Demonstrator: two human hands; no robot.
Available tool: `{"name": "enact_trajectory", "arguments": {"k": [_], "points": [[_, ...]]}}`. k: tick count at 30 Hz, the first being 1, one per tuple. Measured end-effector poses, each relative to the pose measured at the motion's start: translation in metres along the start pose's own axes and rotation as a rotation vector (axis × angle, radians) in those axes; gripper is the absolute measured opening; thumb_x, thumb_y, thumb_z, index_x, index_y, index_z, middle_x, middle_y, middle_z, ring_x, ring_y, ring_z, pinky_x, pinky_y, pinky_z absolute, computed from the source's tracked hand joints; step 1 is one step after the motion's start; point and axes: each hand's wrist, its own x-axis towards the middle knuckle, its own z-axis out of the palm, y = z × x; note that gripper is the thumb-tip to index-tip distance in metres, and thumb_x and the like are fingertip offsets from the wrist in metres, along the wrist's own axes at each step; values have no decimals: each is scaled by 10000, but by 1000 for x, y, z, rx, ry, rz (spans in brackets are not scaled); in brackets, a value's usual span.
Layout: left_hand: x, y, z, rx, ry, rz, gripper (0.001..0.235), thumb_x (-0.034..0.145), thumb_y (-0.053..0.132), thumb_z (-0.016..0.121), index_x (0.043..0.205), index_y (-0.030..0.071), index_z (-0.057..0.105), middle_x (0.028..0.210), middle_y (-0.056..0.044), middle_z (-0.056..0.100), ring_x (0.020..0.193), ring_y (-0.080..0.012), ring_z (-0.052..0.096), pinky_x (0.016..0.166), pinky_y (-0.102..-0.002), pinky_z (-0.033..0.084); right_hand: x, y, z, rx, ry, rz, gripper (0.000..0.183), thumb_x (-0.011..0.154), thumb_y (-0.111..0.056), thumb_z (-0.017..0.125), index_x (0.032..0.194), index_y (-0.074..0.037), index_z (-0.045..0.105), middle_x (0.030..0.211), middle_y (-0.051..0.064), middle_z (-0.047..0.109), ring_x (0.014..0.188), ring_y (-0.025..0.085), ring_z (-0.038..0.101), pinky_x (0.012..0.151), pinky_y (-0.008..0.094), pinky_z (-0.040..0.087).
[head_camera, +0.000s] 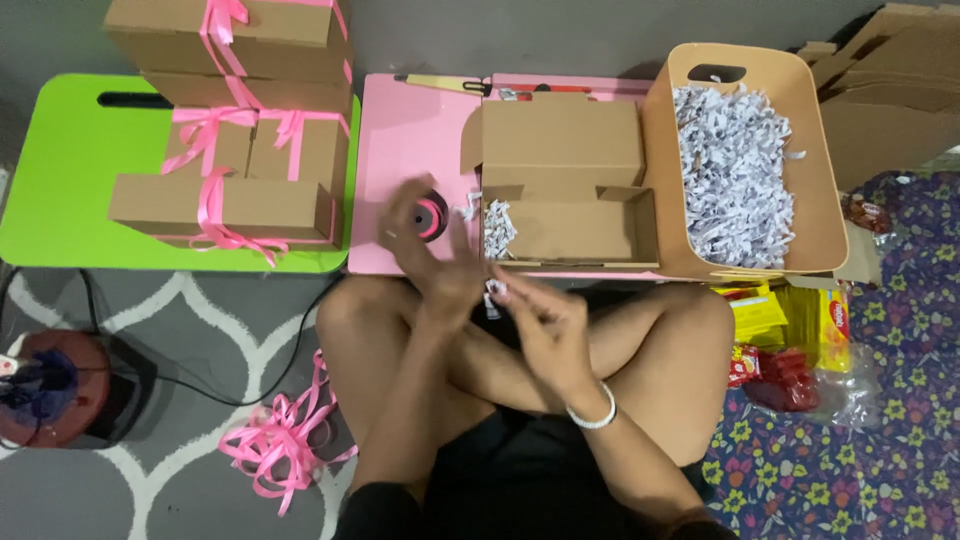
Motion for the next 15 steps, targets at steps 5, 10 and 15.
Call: {"name": "enact_trajectory", "arguments": {"k": [5, 10, 15], "points": [[32, -21, -19, -226, -14, -246, 129, 1035, 59, 540, 1119, 78, 637, 912, -73, 651, 786, -199, 625, 791, -331, 476, 44, -4, -13, -88, 173, 75, 190, 888, -95, 798, 1037, -209, 833, 796, -3, 775, 657, 38, 552, 628, 184, 482], [33, -14, -19, -80, -292, -213, 165, 988, -2, 621, 1141, 46, 657, 886, -130, 654, 753, -272, 681, 690, -327, 501, 86, 8, -16, 1, 256, -69, 215, 891, 48, 737, 1051, -77, 805, 871, 98, 759, 751, 121, 668, 715, 270, 573], [18, -35, -24, 276, -716, -44, 201, 901, 57, 739, 1098, 15, 754, 966, -139, 681, 783, -302, 687, 747, -395, 532, 95, 10, -21, -380, -229, -43, 258, 967, -1, 627, 1131, -91, 804, 996, 136, 780, 916, 344, 750, 807, 404, 590]]}}
